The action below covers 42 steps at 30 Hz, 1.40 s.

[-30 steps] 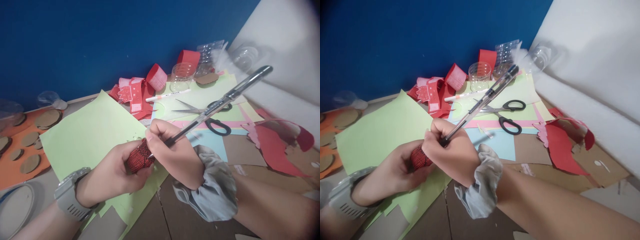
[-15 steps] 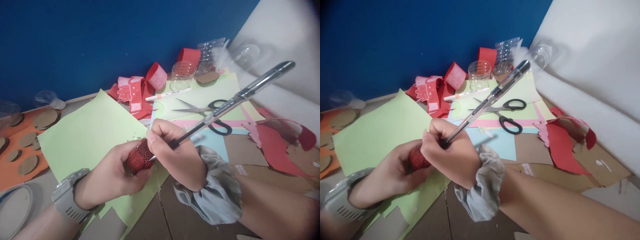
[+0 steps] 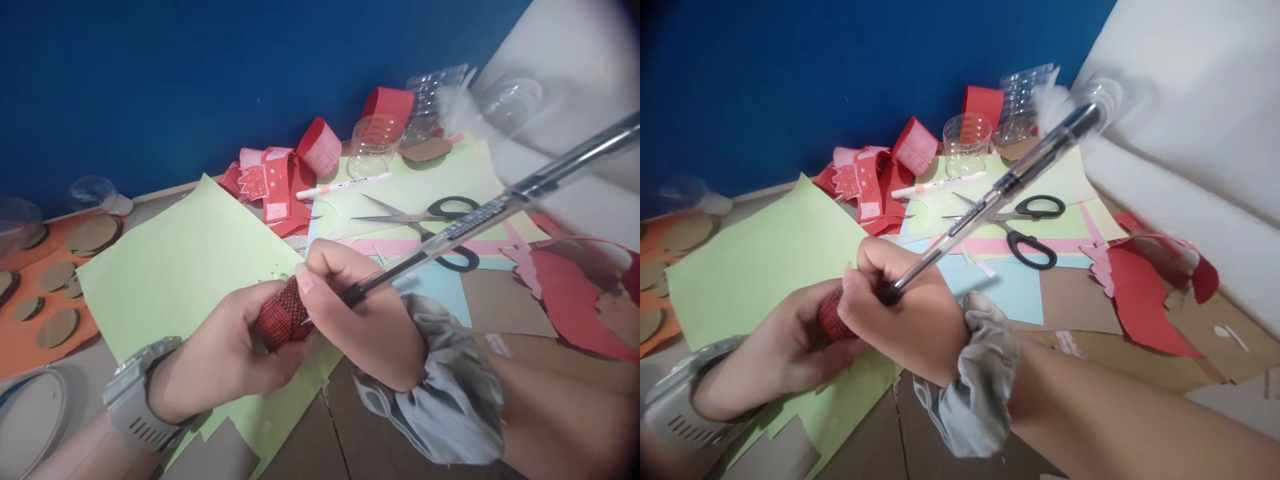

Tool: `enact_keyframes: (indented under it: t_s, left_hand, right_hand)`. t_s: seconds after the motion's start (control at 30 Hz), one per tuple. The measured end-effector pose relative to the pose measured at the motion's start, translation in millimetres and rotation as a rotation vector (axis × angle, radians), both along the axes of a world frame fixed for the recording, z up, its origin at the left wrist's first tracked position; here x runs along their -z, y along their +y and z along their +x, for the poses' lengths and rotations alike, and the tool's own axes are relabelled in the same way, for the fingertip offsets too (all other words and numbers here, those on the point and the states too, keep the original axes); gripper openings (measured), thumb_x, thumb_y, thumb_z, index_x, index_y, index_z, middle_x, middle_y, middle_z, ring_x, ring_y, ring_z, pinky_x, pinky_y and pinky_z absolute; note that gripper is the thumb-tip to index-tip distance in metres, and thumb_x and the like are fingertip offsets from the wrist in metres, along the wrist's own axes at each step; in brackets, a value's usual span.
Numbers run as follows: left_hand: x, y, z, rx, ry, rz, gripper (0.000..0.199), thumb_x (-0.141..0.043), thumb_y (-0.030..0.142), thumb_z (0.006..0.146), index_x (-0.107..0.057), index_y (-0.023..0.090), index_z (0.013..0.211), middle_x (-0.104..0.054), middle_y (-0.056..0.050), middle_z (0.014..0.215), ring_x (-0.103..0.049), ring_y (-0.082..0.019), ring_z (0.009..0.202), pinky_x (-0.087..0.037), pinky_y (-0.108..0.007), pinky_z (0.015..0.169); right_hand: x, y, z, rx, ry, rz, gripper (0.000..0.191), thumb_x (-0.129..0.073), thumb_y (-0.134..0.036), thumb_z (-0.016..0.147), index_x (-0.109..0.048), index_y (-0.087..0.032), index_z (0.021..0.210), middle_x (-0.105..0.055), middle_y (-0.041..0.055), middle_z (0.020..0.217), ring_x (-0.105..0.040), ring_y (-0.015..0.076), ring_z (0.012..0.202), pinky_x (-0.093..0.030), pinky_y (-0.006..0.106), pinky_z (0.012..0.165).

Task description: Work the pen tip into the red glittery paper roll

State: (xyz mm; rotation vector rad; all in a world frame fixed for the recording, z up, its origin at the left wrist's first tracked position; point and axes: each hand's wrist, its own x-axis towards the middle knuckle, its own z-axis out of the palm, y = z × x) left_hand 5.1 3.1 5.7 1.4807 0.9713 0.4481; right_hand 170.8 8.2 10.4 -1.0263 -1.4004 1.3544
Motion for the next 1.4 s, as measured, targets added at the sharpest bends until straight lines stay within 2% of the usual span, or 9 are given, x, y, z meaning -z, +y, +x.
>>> enact_keyframes:
  t_s: [0.23, 0.4, 0.63, 0.73, 0.9, 1.17, 1.4]
  left_hand:
    - [-0.3, -2.4, -1.2, -0.024, 0.064, 0.033, 0.012, -0.062, 0.016, 0.082, -0.055, 0.016, 0.092, -0.055, -0.001, 0.082, -0.049, -0.013, 0.067, -0.044, -0.021, 0.056]
    - [-0.8, -1.3, -1.3, -0.014, 0.046, 0.007, 0.013, -0.061, 0.022, 0.086, -0.056, 0.014, 0.095, -0.052, 0.0, 0.075, -0.044, -0.011, 0.06, -0.04, -0.021, 0.052]
    - [0.6, -1.7, -3.7, 0.004, 0.024, 0.05, 0.023, -0.062, 0.031, 0.088, -0.056, 0.013, 0.102, -0.056, -0.003, 0.081, -0.049, -0.013, 0.064, -0.043, -0.023, 0.057]
    - [0.1, -2.4, -2.6, -0.001, 0.018, 0.039, 0.02, -0.061, 0.028, 0.088, -0.055, 0.013, 0.099, -0.054, -0.001, 0.076, -0.047, -0.012, 0.061, -0.043, -0.022, 0.055]
    - [-1.9, -3.0, 0.3, -0.021, -0.007, -0.003, 0.013, -0.06, 0.021, 0.087, -0.054, 0.013, 0.095, -0.048, 0.003, 0.07, -0.043, -0.01, 0.057, -0.039, -0.021, 0.052]
    - [-1.4, -3.2, 0.1, -0.018, -0.005, 0.005, 0.01, -0.058, 0.019, 0.088, -0.052, 0.013, 0.092, -0.047, 0.002, 0.07, -0.042, -0.009, 0.056, -0.038, -0.021, 0.051]
    - [3.2, -2.9, -2.1, -0.017, -0.002, 0.01, 0.014, -0.061, 0.023, 0.088, -0.052, 0.013, 0.093, -0.048, 0.003, 0.07, -0.042, -0.008, 0.056, -0.039, -0.019, 0.05]
  right_hand:
    - [4.1, -0.4, -2.1, -0.004, 0.034, -0.002, 0.033, -0.05, -0.018, 0.089, -0.033, -0.022, 0.061, -0.029, -0.0065, 0.058, -0.026, 0.009, 0.052, -0.025, 0.026, 0.049]
    - [8.1, -0.8, -0.2, -0.044, 0.07, 0.039, 0.031, -0.047, -0.018, 0.091, -0.033, -0.021, 0.064, -0.03, -0.0066, 0.061, -0.027, 0.0091, 0.054, -0.027, 0.026, 0.052]
    - [7.1, 1.2, 0.1, -0.047, 0.02, 0.014, 0.03, -0.049, -0.023, 0.088, -0.033, -0.024, 0.063, -0.033, -0.0042, 0.06, -0.031, 0.013, 0.056, -0.029, 0.03, 0.053]
    - [6.7, 1.8, -1.3, -0.031, 0.042, 0.025, 0.032, -0.055, -0.024, 0.082, -0.031, -0.025, 0.061, -0.029, -0.0043, 0.057, -0.028, 0.0135, 0.053, -0.026, 0.032, 0.05]
    - [8.1, 1.6, -1.8, -0.042, 0.051, 0.03, 0.029, -0.053, -0.027, 0.083, -0.032, -0.025, 0.062, -0.029, -0.0029, 0.058, -0.028, 0.0146, 0.053, -0.026, 0.034, 0.051]
    - [5.2, 3.0, -3.2, -0.016, 0.037, 0.035, 0.032, -0.056, -0.025, 0.078, -0.03, -0.025, 0.06, -0.028, -0.0039, 0.056, -0.026, 0.0133, 0.052, -0.025, 0.034, 0.049]
    - [4.8, 0.6, -2.7, -0.021, 0.06, -0.044, 0.033, -0.049, -0.02, 0.086, -0.032, -0.024, 0.059, -0.03, -0.0038, 0.056, -0.028, 0.0135, 0.052, -0.025, 0.032, 0.05]
